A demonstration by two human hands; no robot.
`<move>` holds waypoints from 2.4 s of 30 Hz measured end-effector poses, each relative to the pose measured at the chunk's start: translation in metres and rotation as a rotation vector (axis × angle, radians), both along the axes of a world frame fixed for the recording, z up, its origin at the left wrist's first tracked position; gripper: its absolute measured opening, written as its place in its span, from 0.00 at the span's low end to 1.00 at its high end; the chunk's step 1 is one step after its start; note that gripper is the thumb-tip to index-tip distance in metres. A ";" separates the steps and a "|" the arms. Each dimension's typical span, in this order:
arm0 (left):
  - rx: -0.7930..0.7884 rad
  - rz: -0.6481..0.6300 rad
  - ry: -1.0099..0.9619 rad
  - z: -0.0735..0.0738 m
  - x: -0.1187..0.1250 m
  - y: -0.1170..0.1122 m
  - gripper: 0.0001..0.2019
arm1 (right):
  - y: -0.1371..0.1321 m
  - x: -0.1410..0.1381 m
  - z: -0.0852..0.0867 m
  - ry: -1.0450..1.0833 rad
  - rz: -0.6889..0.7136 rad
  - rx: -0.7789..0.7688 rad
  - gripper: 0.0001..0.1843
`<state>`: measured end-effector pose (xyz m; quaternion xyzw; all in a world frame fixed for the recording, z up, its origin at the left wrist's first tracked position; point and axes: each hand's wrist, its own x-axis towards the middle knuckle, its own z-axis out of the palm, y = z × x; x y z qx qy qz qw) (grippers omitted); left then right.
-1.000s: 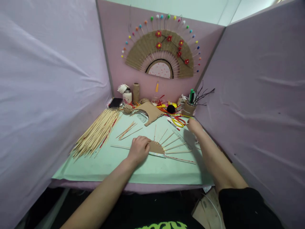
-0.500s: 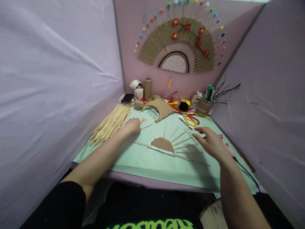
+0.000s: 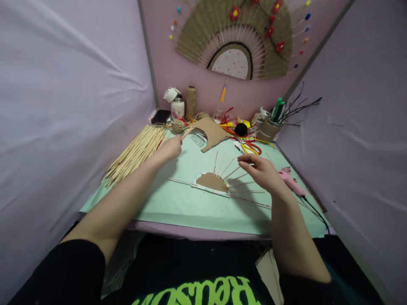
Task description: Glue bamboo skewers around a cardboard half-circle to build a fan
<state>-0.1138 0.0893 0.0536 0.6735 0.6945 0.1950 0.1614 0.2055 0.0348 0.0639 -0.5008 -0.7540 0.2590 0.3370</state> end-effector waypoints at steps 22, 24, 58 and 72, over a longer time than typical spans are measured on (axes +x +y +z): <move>-0.362 0.094 -1.685 -0.021 0.060 -0.070 0.06 | 0.047 -0.139 0.007 0.129 0.118 -0.438 0.10; -0.368 0.118 -1.684 -0.019 0.062 -0.071 0.06 | 0.045 -0.142 0.005 0.129 0.100 -0.432 0.09; 0.018 0.172 -1.482 -0.030 0.050 -0.052 0.06 | 0.079 -0.130 -0.022 -0.550 0.100 -0.416 0.06; 0.024 0.196 -1.493 -0.026 0.046 -0.050 0.05 | 0.077 -0.132 -0.029 -0.653 0.063 -0.350 0.07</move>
